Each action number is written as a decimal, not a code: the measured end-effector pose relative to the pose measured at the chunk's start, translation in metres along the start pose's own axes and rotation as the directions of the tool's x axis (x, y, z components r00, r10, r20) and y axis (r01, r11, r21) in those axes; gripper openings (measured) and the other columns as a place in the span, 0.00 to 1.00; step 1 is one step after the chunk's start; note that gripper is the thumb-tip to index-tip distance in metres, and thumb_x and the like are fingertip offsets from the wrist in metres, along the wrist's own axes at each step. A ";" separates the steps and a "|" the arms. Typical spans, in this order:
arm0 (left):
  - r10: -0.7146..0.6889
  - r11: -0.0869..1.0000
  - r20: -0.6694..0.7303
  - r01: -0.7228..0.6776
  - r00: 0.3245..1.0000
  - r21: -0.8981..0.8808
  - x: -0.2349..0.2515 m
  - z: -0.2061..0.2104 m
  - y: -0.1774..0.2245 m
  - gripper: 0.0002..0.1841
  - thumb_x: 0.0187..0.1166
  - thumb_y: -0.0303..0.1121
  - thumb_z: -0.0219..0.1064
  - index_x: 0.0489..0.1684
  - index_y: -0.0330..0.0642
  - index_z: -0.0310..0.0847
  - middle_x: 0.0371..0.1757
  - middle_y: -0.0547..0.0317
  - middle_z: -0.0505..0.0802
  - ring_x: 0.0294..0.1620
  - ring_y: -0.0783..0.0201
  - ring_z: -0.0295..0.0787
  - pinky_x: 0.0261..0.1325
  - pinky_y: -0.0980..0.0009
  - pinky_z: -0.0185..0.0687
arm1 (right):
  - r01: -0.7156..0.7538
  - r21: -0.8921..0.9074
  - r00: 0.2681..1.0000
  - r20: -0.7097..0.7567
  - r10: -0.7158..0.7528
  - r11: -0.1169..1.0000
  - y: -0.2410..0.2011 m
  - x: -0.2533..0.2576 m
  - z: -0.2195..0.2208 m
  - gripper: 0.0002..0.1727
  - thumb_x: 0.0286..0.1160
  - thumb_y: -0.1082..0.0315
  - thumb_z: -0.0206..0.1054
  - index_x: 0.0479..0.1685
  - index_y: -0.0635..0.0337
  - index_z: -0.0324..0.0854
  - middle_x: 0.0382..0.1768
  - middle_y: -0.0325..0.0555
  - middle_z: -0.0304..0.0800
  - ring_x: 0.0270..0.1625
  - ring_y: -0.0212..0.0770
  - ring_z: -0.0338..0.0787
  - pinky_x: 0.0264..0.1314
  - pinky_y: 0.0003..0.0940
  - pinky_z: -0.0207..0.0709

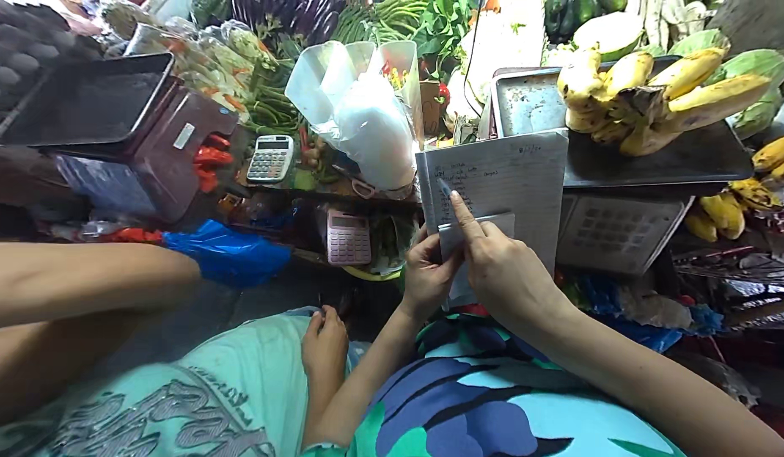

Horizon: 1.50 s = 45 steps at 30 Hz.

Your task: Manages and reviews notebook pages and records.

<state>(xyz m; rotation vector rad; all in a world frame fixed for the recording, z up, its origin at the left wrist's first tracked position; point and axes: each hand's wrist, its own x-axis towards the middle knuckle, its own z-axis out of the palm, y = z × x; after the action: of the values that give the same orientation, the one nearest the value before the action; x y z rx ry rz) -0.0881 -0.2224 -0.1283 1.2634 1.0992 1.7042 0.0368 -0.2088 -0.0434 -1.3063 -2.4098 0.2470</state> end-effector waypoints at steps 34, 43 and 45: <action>0.099 0.993 0.139 -0.089 0.985 -0.071 0.008 -0.005 0.009 0.08 0.72 0.22 0.76 0.45 0.38 0.92 0.58 0.58 0.92 0.55 0.71 0.91 0.60 0.69 0.90 | 0.044 0.071 0.948 -0.319 -0.019 0.996 0.019 -0.023 -0.021 0.24 0.82 0.75 0.56 0.77 0.60 0.79 0.41 0.54 0.91 0.38 0.49 0.91 0.38 0.44 0.85; 0.160 0.941 0.357 -0.033 0.920 -0.336 0.006 -0.014 0.033 0.10 0.81 0.32 0.70 0.55 0.57 0.92 0.60 0.77 0.93 0.59 0.83 0.87 0.65 0.77 0.85 | -0.080 0.894 0.869 -0.155 0.471 0.441 0.084 -0.053 -0.028 0.31 0.72 0.49 0.76 0.69 0.57 0.75 0.53 0.26 0.92 0.46 0.20 0.90 0.45 0.16 0.85; 0.190 0.926 0.446 -0.009 0.875 -0.377 0.007 -0.014 0.034 0.11 0.83 0.33 0.69 0.57 0.59 0.91 0.62 0.80 0.91 0.60 0.85 0.86 0.65 0.80 0.83 | -0.106 0.970 0.885 -0.008 0.465 0.218 0.075 -0.060 -0.029 0.12 0.74 0.60 0.74 0.54 0.47 0.86 0.42 0.22 0.96 0.45 0.19 0.93 0.50 0.17 0.88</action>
<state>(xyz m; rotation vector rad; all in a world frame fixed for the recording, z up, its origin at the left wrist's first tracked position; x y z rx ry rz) -0.1051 -0.2316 -0.0964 1.4063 0.4053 1.4651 0.1358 -0.2182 -0.0565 -0.9851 -1.1638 1.2993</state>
